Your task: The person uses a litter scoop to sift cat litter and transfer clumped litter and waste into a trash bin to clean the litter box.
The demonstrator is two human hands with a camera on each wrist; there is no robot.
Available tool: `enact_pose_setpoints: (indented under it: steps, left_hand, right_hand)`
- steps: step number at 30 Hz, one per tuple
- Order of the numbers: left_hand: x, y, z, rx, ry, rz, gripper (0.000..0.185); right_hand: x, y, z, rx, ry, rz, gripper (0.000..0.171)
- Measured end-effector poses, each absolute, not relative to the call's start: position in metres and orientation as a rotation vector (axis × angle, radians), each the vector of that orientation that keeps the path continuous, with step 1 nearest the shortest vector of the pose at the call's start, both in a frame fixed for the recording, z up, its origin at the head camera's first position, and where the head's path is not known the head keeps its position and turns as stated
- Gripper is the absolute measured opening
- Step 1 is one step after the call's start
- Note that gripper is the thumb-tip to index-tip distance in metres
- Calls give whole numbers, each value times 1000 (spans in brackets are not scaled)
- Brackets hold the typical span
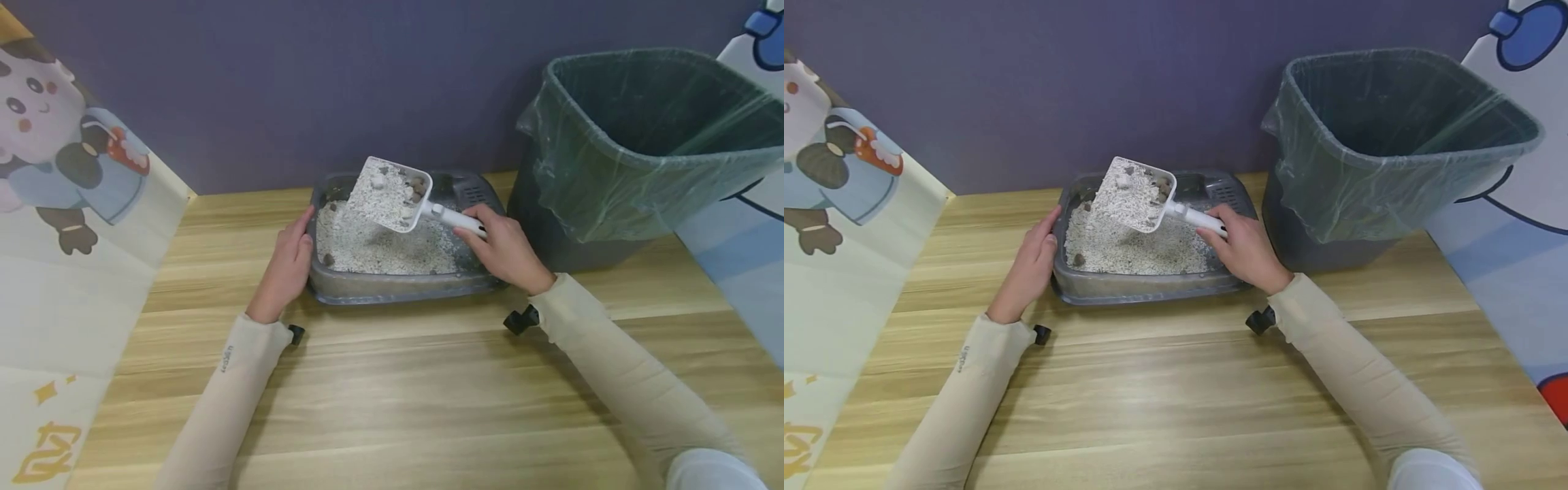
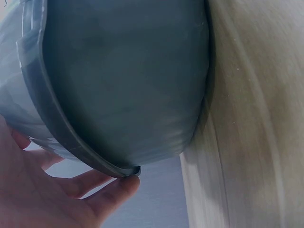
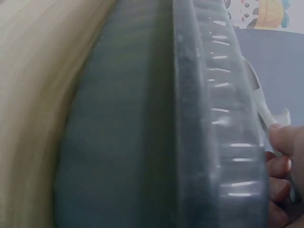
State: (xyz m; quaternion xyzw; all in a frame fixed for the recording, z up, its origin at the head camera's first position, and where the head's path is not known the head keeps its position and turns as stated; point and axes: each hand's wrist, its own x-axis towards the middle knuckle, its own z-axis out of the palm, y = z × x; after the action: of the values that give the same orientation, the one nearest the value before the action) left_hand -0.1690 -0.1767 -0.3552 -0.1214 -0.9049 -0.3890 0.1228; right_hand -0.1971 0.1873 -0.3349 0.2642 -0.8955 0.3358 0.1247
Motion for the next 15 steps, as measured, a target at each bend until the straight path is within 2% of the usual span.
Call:
enact_pose_setpoints:
  steps: [15]
  left_hand:
    - [-169, -177, -356, -352, -2634, -1136, 49]
  right_hand:
    - [-196, 184, -347, 730, -2534, 1091, 33]
